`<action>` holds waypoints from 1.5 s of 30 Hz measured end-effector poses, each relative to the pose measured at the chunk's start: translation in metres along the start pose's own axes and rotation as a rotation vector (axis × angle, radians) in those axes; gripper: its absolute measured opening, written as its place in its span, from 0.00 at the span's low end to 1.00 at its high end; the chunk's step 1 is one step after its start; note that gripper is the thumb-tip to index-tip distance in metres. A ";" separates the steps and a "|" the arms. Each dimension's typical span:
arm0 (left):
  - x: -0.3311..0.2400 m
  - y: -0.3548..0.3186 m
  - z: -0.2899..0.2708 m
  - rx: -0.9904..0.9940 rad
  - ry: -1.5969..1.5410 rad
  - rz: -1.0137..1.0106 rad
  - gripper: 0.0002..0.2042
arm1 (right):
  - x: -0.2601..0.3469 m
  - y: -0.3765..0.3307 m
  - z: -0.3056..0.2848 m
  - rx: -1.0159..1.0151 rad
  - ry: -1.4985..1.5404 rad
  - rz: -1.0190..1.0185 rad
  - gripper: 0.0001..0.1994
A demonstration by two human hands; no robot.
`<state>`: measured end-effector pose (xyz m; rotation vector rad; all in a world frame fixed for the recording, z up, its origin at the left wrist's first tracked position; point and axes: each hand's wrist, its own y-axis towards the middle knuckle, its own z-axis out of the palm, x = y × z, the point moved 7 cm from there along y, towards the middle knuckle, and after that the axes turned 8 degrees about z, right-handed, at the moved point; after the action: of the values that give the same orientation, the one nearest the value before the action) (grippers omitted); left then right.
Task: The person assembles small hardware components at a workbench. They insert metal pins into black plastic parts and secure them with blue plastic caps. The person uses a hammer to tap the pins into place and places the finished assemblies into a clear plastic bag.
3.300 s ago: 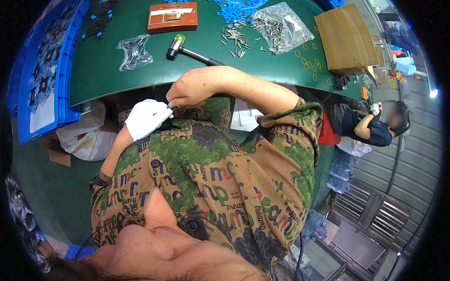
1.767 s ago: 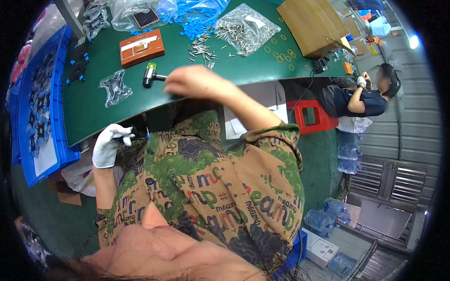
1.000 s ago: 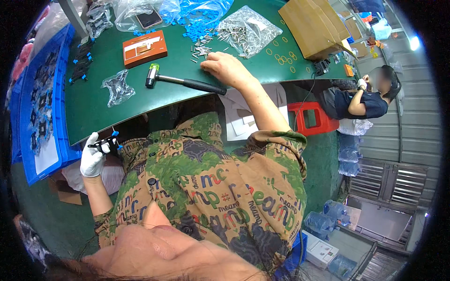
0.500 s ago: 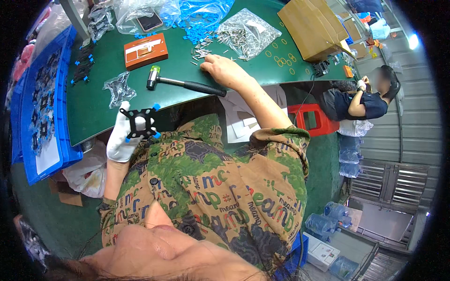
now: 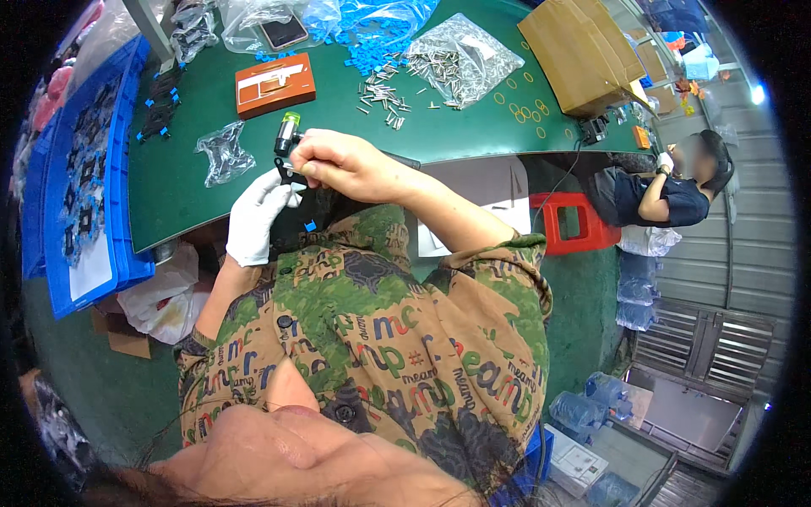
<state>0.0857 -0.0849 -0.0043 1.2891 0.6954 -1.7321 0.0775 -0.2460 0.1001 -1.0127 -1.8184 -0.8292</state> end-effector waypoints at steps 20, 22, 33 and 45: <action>-0.021 -0.003 0.007 -0.066 0.363 0.106 0.18 | 0.012 0.005 0.010 -0.279 -0.385 -0.099 0.05; -0.016 -0.005 0.005 -0.038 0.296 0.062 0.16 | 0.015 0.003 0.014 -0.275 -0.485 -0.068 0.07; -0.011 -0.018 -0.015 0.167 0.353 -0.088 0.09 | -0.010 0.000 0.033 0.031 -0.589 -0.252 0.16; -0.036 -0.022 -0.026 0.263 0.656 0.235 0.15 | 0.029 -0.001 0.042 -0.008 -0.764 -0.535 0.18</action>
<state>0.0833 -0.0423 0.0210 2.0715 0.6482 -1.2280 0.0528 -0.2027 0.1094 -0.9215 -2.8211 -0.8087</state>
